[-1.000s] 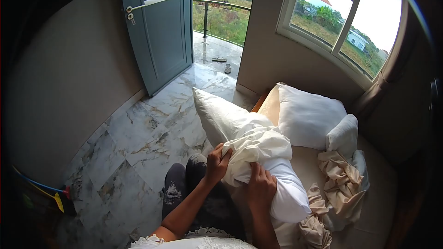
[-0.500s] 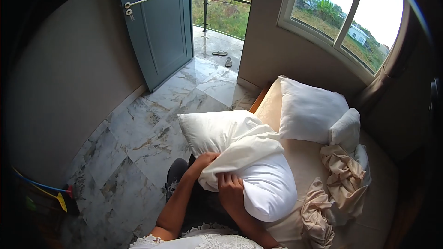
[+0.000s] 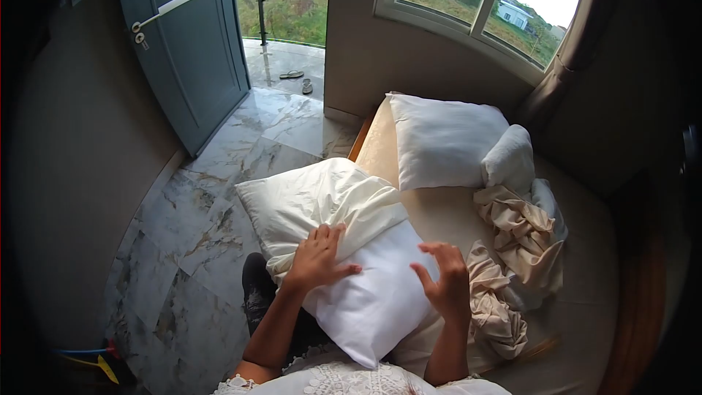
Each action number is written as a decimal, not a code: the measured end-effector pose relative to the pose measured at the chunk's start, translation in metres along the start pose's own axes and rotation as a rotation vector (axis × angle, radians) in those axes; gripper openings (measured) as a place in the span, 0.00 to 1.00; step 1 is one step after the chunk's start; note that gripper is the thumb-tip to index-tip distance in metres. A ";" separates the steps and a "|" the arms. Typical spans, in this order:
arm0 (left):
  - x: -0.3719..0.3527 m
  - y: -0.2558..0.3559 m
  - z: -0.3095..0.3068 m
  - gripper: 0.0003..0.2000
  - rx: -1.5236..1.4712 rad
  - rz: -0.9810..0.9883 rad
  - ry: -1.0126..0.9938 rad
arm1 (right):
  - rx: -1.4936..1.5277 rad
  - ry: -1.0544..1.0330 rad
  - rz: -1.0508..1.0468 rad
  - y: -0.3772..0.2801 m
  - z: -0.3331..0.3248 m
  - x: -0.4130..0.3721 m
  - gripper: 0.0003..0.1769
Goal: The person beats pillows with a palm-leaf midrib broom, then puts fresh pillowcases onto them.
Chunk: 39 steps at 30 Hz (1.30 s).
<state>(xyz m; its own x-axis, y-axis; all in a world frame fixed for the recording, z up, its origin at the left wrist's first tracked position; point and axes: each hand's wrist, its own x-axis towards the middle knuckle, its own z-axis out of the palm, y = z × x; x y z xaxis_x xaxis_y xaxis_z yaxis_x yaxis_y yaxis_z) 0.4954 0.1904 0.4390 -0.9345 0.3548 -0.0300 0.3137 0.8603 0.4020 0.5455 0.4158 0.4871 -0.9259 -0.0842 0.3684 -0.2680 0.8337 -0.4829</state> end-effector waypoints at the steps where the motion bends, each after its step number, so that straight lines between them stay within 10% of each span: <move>1: 0.000 0.004 0.023 0.28 0.037 0.054 0.111 | -0.168 -0.034 0.091 0.026 0.017 -0.002 0.23; 6: -0.024 0.012 0.051 0.10 -0.111 0.008 0.089 | -0.122 -0.257 0.501 0.113 0.082 -0.017 0.48; 10: -0.051 0.011 0.042 0.10 -0.271 0.245 0.198 | 0.721 -0.488 0.672 0.171 0.112 -0.030 0.49; 13: -0.055 0.023 0.043 0.10 -0.236 0.208 0.305 | 0.694 -0.601 0.638 0.189 0.112 -0.031 0.41; 22: 0.018 0.034 0.042 0.20 -0.162 -0.108 0.376 | 1.148 -0.023 0.431 0.084 0.043 0.012 0.25; 31: 0.033 0.094 -0.013 0.14 -0.878 0.278 0.880 | 0.490 0.379 -0.095 -0.026 -0.061 0.050 0.23; 34: 0.028 0.099 0.020 0.18 -1.285 0.141 0.960 | -0.266 0.304 -0.405 -0.073 -0.093 0.048 0.23; 39: 0.033 0.040 0.024 0.23 -1.301 0.103 0.793 | -0.433 -0.073 -0.553 -0.096 -0.021 0.059 0.14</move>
<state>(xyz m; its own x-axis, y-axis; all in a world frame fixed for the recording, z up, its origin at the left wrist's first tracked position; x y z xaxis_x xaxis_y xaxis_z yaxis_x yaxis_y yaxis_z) 0.4813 0.2458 0.4320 -0.8976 -0.2545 0.3600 0.4153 -0.2144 0.8840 0.5223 0.3421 0.5722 -0.7042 -0.5817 0.4071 -0.5879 0.7992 0.1249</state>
